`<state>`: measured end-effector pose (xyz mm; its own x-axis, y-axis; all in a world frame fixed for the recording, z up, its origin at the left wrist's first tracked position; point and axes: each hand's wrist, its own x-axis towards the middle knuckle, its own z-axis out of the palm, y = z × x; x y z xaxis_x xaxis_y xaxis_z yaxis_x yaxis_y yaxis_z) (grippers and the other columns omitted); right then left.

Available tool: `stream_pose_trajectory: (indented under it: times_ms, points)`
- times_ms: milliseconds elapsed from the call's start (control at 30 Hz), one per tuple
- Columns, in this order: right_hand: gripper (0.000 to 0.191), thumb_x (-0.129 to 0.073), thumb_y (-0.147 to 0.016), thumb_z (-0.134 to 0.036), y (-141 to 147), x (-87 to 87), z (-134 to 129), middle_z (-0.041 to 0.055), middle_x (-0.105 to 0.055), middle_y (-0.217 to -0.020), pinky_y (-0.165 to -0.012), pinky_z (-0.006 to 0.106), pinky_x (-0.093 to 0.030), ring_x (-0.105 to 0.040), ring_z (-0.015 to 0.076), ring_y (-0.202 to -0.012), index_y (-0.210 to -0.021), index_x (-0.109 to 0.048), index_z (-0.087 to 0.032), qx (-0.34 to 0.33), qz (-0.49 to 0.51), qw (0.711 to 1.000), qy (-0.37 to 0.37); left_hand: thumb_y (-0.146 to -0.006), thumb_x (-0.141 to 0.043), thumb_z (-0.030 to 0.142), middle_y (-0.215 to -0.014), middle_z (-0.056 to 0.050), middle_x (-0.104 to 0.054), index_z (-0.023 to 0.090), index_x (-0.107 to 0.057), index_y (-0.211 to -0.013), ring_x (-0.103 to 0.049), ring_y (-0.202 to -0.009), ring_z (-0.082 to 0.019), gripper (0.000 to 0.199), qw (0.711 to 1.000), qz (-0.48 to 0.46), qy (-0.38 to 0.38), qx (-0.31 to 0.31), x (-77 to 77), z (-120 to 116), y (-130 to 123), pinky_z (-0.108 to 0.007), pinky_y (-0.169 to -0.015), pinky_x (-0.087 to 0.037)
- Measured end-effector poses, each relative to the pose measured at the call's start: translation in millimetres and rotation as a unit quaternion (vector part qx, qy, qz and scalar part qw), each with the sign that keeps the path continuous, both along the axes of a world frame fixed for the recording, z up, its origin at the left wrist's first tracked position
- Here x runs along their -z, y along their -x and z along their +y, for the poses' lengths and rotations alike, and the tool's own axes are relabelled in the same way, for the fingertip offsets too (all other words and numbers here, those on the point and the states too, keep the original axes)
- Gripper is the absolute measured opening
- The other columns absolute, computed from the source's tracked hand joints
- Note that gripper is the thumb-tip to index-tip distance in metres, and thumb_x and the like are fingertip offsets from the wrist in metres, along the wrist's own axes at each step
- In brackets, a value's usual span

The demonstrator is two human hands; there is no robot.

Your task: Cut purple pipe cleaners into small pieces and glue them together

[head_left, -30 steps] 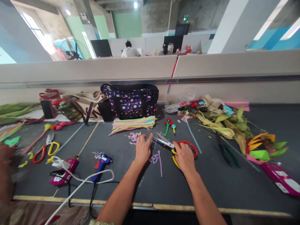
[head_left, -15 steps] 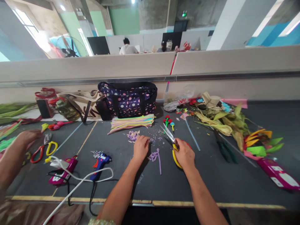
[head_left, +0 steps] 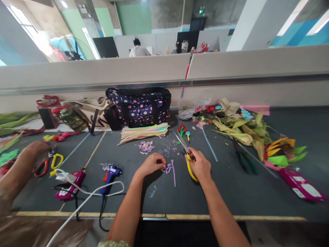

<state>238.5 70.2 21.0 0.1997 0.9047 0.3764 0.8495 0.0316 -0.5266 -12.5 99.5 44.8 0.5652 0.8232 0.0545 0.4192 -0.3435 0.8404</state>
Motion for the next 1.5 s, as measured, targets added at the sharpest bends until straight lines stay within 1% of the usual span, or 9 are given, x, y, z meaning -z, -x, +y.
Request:
stream_pose_trajectory:
  times_ms: [133, 367, 467, 600, 767, 933, 1167, 1333, 1500]
  points:
    - [0.035, -0.059, -0.075, -0.032, -1, 3.8, 1, -0.0014, -0.059, -0.088, -0.060, 0.023, -0.039, -0.058, 0.0135, -0.074, -0.110, -0.059, -0.031, -0.011, -0.014, 1.000, 0.024, -0.072, -0.067, 0.025, -0.076, -0.002, -0.065, 0.019, -0.071, -0.078, -0.056, -0.082, -0.016, 0.009, 0.998, 0.029, -0.024, 0.055, -3.2, -2, -1, -0.026, -0.078, -0.038]
    - [0.050, -0.059, -0.073, -0.030, 1, -0.5, 4, 0.0029, -0.060, -0.096, -0.077, 0.030, -0.046, -0.059, 0.0174, -0.087, -0.122, -0.051, -0.025, -0.057, 0.043, 0.997, 0.002, -0.070, -0.065, 0.017, -0.074, -0.002, -0.062, 0.020, -0.070, -0.075, -0.053, -0.081, -0.017, 0.007, 0.995, 0.080, -0.061, 0.028, 3.1, -3, -3, -0.026, -0.073, -0.038]
    - [0.055, -0.060, -0.072, -0.030, 3, -2.2, 3, 0.0050, -0.060, -0.103, -0.081, 0.032, -0.046, -0.059, 0.0187, -0.092, -0.125, -0.047, -0.023, -0.084, 0.055, 0.995, -0.013, -0.072, -0.062, 0.017, -0.074, -0.002, -0.062, 0.019, -0.069, -0.072, -0.054, -0.079, -0.016, 0.008, 0.998, 0.042, -0.043, 0.013, 0.1, -5, -5, -0.026, -0.074, -0.038]
    - [0.043, -0.058, -0.077, -0.035, 5, -2.0, 0, 0.0051, -0.060, -0.103, -0.077, 0.028, -0.047, -0.059, 0.0169, -0.089, -0.118, -0.053, -0.024, -0.123, 0.055, 0.990, -0.028, -0.073, -0.063, 0.023, -0.076, -0.003, -0.063, 0.017, -0.067, -0.073, -0.055, -0.074, -0.015, 0.008, 0.995, -0.083, 0.015, -0.049, -2.0, -5, -12, -0.026, -0.069, -0.040]
    - [0.037, -0.056, -0.079, -0.035, 4, 2.2, -2, 0.0027, -0.062, -0.097, -0.070, 0.025, -0.047, -0.060, 0.0158, -0.084, -0.115, -0.056, -0.025, -0.104, 0.011, 0.994, -0.022, -0.066, -0.071, 0.034, -0.066, 0.000, -0.060, 0.015, -0.065, -0.073, -0.052, -0.060, -0.011, 0.021, 0.942, -0.265, 0.139, -0.153, 4.6, -2, -22, -0.023, -0.058, -0.040]
    - [0.039, -0.055, -0.077, -0.029, 5, 3.6, -3, 0.0033, -0.063, -0.101, -0.072, 0.025, -0.047, -0.060, 0.0163, -0.088, -0.116, -0.054, -0.025, -0.128, -0.013, 0.991, -0.033, -0.064, -0.075, 0.034, -0.068, -0.002, -0.061, 0.014, -0.065, -0.077, -0.052, -0.058, -0.009, 0.025, 0.883, -0.362, 0.206, -0.215, 10.3, 1, -25, -0.022, -0.057, -0.043]
    - [0.043, -0.058, -0.073, -0.023, 14, -1.3, -7, 0.0020, -0.063, -0.099, -0.076, 0.025, -0.046, -0.059, 0.0163, -0.090, -0.116, -0.054, -0.026, -0.184, -0.053, 0.981, -0.012, -0.060, -0.079, 0.028, -0.074, -0.003, -0.064, 0.014, -0.063, -0.077, -0.055, -0.057, -0.008, 0.027, 0.814, -0.455, 0.280, -0.229, 15.2, 3, -27, -0.021, -0.057, -0.046]
    - [0.047, -0.059, -0.073, -0.025, 18, -3.1, -9, 0.0043, -0.062, -0.106, -0.080, 0.028, -0.046, -0.058, 0.0186, -0.096, -0.120, -0.052, -0.026, -0.199, -0.087, 0.976, 0.010, -0.059, -0.079, 0.021, -0.063, 0.001, -0.060, 0.014, -0.062, -0.075, -0.055, -0.056, -0.008, 0.025, 0.788, -0.486, 0.300, -0.228, 13.8, 3, -30, -0.020, -0.057, -0.047]
    - [0.044, -0.060, -0.074, -0.029, 21, -3.4, -10, 0.0047, -0.062, -0.103, -0.075, 0.027, -0.046, -0.059, 0.0189, -0.092, -0.118, -0.054, -0.026, -0.196, -0.117, 0.973, 0.023, -0.059, -0.078, 0.018, -0.064, 0.002, -0.061, 0.014, -0.062, -0.079, -0.055, -0.055, -0.008, 0.027, 0.775, -0.507, 0.313, -0.212, 11.9, 1, -33, -0.021, -0.057, -0.046]
